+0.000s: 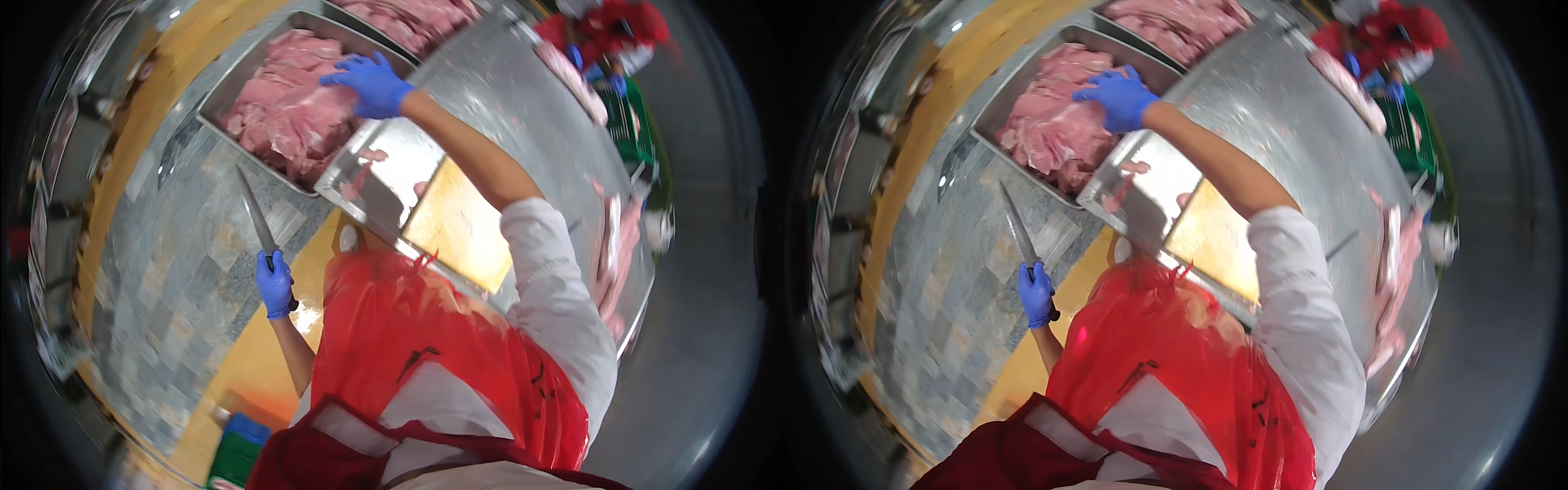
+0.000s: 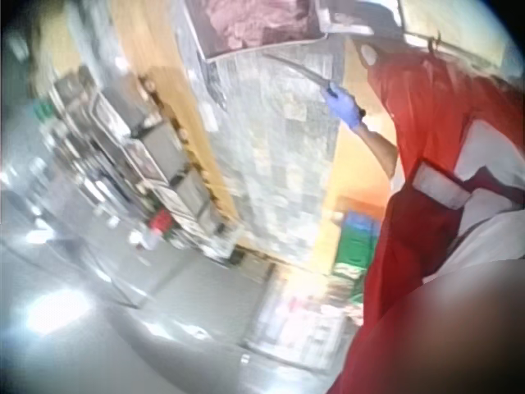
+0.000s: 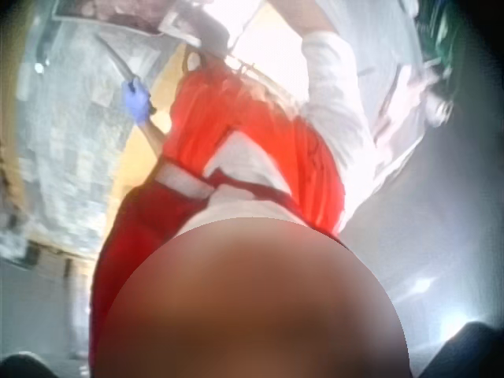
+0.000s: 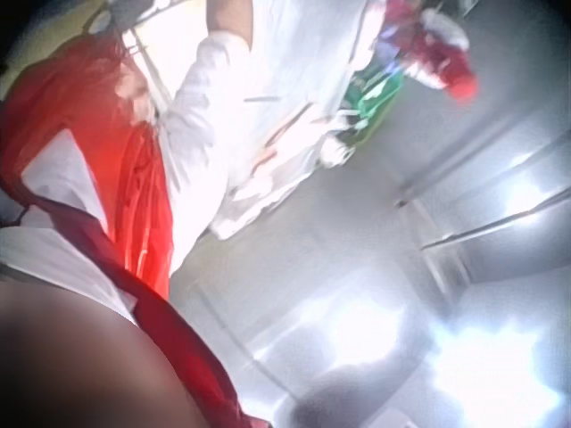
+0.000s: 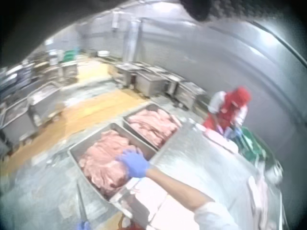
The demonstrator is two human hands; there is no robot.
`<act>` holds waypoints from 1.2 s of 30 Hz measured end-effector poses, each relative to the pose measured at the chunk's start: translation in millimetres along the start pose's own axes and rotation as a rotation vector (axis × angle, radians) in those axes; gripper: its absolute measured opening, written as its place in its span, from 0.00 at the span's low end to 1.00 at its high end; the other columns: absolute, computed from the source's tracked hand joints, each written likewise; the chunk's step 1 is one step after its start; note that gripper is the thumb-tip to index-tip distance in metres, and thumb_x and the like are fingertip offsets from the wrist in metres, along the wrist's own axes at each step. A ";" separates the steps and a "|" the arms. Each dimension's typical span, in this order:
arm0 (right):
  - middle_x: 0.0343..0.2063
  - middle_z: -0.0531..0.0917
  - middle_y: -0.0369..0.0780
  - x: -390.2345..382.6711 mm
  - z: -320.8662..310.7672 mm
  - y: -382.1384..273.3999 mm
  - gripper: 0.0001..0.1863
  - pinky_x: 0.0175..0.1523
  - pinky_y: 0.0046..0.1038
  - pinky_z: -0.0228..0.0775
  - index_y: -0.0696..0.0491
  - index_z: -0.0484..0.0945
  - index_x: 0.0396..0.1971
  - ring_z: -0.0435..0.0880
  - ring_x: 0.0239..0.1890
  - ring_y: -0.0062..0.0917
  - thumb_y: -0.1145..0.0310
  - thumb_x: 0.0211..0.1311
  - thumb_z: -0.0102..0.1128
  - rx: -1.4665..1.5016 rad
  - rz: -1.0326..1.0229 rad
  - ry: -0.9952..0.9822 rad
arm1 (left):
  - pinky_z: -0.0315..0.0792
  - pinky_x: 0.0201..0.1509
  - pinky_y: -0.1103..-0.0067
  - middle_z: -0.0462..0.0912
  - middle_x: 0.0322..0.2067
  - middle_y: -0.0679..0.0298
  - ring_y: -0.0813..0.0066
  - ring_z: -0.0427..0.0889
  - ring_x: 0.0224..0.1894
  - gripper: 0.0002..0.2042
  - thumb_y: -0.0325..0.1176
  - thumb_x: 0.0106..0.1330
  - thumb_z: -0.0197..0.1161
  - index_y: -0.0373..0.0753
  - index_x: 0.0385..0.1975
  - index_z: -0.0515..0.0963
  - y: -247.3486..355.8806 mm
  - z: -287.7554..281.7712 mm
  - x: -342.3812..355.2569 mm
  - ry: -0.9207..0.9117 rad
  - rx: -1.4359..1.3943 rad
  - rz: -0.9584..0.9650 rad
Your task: The person cuts large pieces of raw meat on a yellow cutting board using a knife. They trim fat and separate portions, placing trimmed pieces into a green bin and larger cuts into a metal tray.
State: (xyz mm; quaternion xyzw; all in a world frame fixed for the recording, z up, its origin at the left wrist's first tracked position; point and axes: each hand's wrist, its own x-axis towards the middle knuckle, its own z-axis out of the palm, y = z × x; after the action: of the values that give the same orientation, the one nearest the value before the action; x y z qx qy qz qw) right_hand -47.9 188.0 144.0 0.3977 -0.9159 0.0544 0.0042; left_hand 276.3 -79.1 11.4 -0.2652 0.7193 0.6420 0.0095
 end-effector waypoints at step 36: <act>0.22 0.85 0.39 -685.6 163.1 -15.4 0.10 0.30 0.31 0.75 0.55 0.84 0.25 0.82 0.23 0.25 0.63 0.51 0.68 1.513 1.722 0.666 | 0.72 0.31 0.64 0.83 0.25 0.46 0.50 0.83 0.26 0.14 0.40 0.66 0.63 0.33 0.31 0.81 12.0 457.5 -208.0 -0.850 0.730 0.768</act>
State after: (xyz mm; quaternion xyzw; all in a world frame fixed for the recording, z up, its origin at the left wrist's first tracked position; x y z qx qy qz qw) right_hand 437.8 659.9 -51.5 -0.4793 -0.5710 0.6658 -0.0316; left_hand 300.8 423.0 15.8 0.3047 0.8667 0.3645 0.1517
